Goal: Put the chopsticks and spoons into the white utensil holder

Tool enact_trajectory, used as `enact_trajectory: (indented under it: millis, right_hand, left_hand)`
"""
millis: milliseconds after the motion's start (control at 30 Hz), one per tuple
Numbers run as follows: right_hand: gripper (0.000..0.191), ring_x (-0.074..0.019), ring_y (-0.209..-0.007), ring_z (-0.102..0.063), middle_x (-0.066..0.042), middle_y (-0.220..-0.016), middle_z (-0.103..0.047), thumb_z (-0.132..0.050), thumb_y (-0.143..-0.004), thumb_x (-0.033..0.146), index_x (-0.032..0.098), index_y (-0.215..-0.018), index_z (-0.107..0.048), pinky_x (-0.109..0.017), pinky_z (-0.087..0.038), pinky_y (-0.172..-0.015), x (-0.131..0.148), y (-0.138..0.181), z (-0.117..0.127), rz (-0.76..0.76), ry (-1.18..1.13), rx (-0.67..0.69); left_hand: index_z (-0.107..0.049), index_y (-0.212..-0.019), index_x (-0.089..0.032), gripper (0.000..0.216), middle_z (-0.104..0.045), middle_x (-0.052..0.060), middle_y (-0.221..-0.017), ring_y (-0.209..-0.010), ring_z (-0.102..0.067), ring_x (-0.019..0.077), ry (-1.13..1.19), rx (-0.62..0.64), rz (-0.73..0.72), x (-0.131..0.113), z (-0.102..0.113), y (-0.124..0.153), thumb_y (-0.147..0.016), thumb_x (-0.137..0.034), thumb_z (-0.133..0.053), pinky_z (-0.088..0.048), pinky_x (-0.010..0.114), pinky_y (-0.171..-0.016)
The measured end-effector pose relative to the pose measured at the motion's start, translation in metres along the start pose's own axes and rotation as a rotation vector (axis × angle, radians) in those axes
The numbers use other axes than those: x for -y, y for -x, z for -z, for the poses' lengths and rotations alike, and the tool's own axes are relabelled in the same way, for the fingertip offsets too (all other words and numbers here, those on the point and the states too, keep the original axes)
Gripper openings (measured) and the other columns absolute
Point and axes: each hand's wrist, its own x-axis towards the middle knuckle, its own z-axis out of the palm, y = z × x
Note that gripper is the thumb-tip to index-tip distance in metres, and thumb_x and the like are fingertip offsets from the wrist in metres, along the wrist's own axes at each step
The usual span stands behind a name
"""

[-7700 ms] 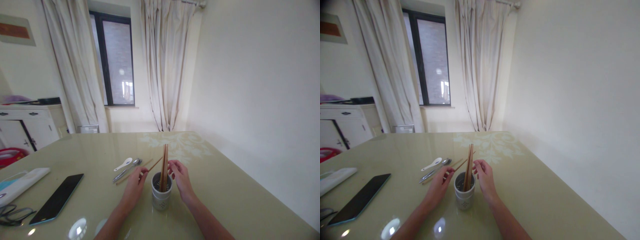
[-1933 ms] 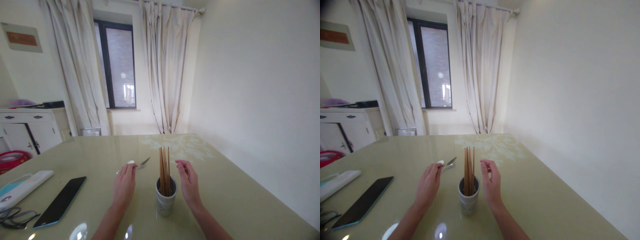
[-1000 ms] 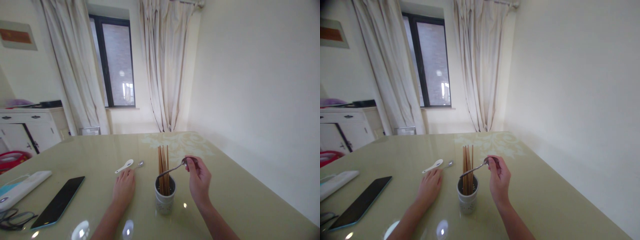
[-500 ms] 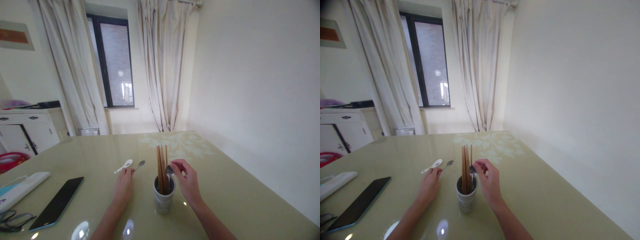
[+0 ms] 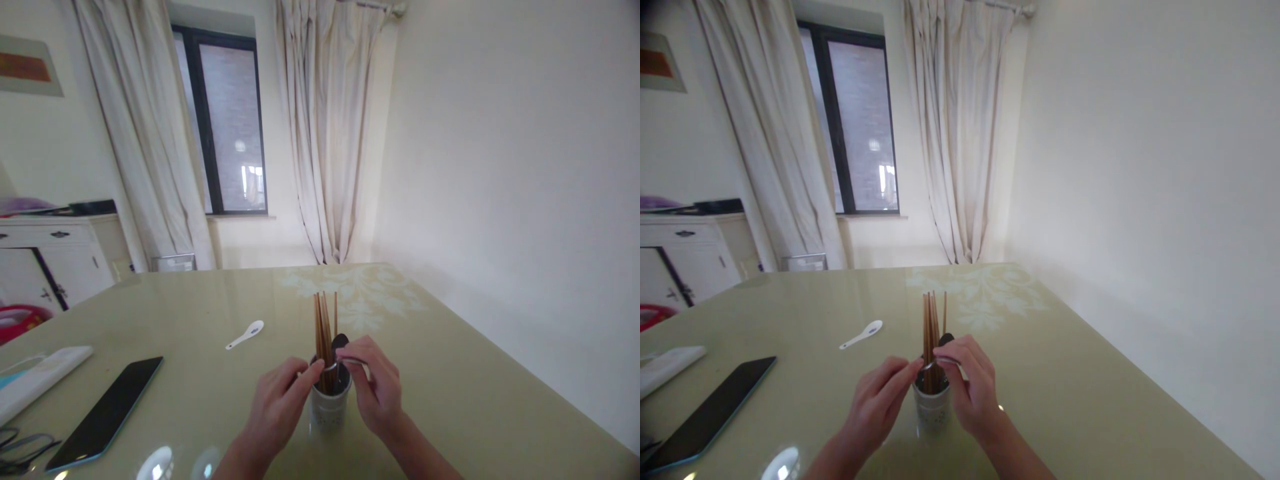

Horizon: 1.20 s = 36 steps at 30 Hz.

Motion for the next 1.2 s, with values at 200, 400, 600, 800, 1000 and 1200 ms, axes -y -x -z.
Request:
enact_trajectory:
  millis: [200, 400, 600, 800, 1000, 1200]
  right_hand:
    - [0.018, -0.0139, -0.057, -0.068, -0.001, -0.075, -0.077, -0.062, -0.108, 0.031, 0.021, -0.097, -0.072, -0.023, -0.053, -0.054, -0.006, -0.014, 0.006, -0.269, -0.105, -0.444]
    - [0.031, -0.0136, -0.054, -0.063, -0.001, -0.067, -0.071, -0.072, -0.101, 0.047, 0.018, -0.094, -0.071, -0.023, -0.050, -0.052, -0.019, -0.025, 0.018, -0.400, -0.126, -0.620]
    - [0.033, -0.0148, -0.057, -0.063, -0.002, -0.068, -0.071, -0.072, -0.100, 0.049, 0.018, -0.089, -0.075, -0.024, -0.052, -0.053, -0.018, -0.018, 0.011, -0.417, -0.112, -0.452]
    - [0.025, -0.0153, -0.055, -0.067, -0.002, -0.067, -0.074, -0.075, -0.097, 0.044, 0.019, -0.092, -0.078, -0.024, -0.056, -0.053, -0.020, -0.011, 0.002, -0.452, -0.103, -0.289]
    - [0.015, -0.0169, -0.058, -0.074, -0.002, -0.076, -0.080, -0.081, -0.093, 0.037, 0.022, -0.096, -0.078, -0.025, -0.060, -0.056, -0.021, -0.006, -0.005, -0.432, -0.078, -0.155]
    - [0.011, -0.0166, -0.063, -0.075, -0.002, -0.083, -0.078, -0.079, -0.095, 0.031, 0.023, -0.102, -0.076, -0.026, -0.062, -0.062, -0.019, -0.005, -0.006, -0.336, 0.006, -0.127]
  left_hand:
    - [-0.067, -0.127, -0.022, 0.030, -0.077, 0.006, -0.097, -0.084, -0.073, 0.0178, -0.238, -0.019, 0.121, 0.052, 0.003, 0.017, -0.111, -0.023, -0.042, -0.056, 0.027, -0.077]
    - [-0.068, -0.139, -0.022, 0.041, -0.068, 0.015, -0.140, -0.121, -0.064, 0.0348, -0.689, 0.389, 0.744, 0.099, 0.005, 0.045, -0.105, -0.018, -0.045, -0.053, 0.051, -0.097]
    - [-0.058, -0.152, -0.028, 0.046, -0.057, 0.015, -0.154, -0.131, -0.059, 0.0371, -0.653, 0.482, 0.993, 0.099, 0.001, 0.053, -0.107, -0.027, -0.045, -0.053, 0.054, -0.100]
    - [-0.065, -0.140, -0.018, 0.042, -0.064, 0.016, -0.137, -0.112, -0.071, 0.0256, -0.486, 0.420, 0.994, 0.118, 0.002, 0.062, -0.105, -0.016, -0.040, -0.056, 0.039, -0.100]
    - [-0.074, -0.115, -0.017, 0.036, -0.069, 0.013, -0.125, -0.094, -0.075, 0.0211, -0.380, 0.289, 0.995, 0.125, 0.000, 0.068, -0.105, -0.015, -0.039, -0.058, 0.034, -0.088]
    - [-0.075, -0.107, -0.019, 0.033, -0.073, 0.010, -0.114, -0.095, -0.075, 0.0233, -0.317, 0.141, 0.962, 0.122, 0.004, 0.058, -0.107, -0.026, -0.043, -0.059, 0.035, -0.088]
